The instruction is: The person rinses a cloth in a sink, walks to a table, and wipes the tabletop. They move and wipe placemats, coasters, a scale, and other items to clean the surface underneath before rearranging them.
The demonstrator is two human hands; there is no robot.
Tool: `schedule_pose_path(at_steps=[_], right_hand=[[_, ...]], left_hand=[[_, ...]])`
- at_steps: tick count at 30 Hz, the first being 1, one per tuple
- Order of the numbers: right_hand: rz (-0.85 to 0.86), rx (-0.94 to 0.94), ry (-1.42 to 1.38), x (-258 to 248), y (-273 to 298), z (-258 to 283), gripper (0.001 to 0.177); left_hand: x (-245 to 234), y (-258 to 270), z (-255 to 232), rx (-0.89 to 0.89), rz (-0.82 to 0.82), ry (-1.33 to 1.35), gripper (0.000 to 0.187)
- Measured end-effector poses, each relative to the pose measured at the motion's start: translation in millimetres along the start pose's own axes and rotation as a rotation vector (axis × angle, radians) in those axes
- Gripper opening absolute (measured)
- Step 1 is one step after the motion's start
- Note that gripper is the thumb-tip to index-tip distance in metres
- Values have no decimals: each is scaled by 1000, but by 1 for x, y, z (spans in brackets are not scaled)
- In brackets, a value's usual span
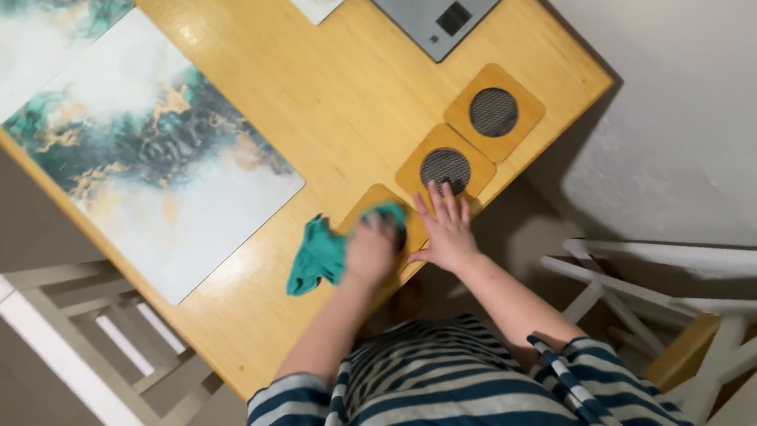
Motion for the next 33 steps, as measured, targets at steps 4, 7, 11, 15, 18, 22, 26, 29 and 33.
schedule_pose_path(at_steps=[4, 7, 11, 15, 18, 22, 26, 29, 33], right_hand=[[-3, -38, 98, -9, -1, -3, 128], [85, -168, 102, -3, 1, 19, 102], [46, -237, 173, 0, -4, 24, 97], [46, -197, 135, 5, -1, 23, 96], [20, -154, 99, 21, 5, 22, 91], [-184, -84, -128, 48, 5, 7, 77], [-258, 124, -356, 49, 4, 4, 90], [-82, 440, -810, 116, 3, -16, 92], [-190, 310, -994, 120, -4, -4, 55]], left_hand=[[-9, 62, -2, 191, -12, 149, 46], [-35, 47, 69, -197, 119, 38, 42], [-17, 63, 80, -310, -77, 37, 39], [2, 103, 26, 7, 112, 46, 46], [-7, 127, 33, 126, 163, 97, 42], [-35, 125, 95, -90, 68, 117, 39], [-37, 125, 120, -307, 27, 70, 42], [-22, 122, 119, -317, 63, 83, 44], [-34, 116, 129, -340, 37, 215, 44]])
Point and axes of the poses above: each hand's wrist, its own y-axis away from the middle knuckle, its own x-axis out of the palm, z = x × y, the point moved 10 cm from there along -y, towards the middle knuckle, and after that the axes turned 9 degrees about -x, right-handed, at the moved point
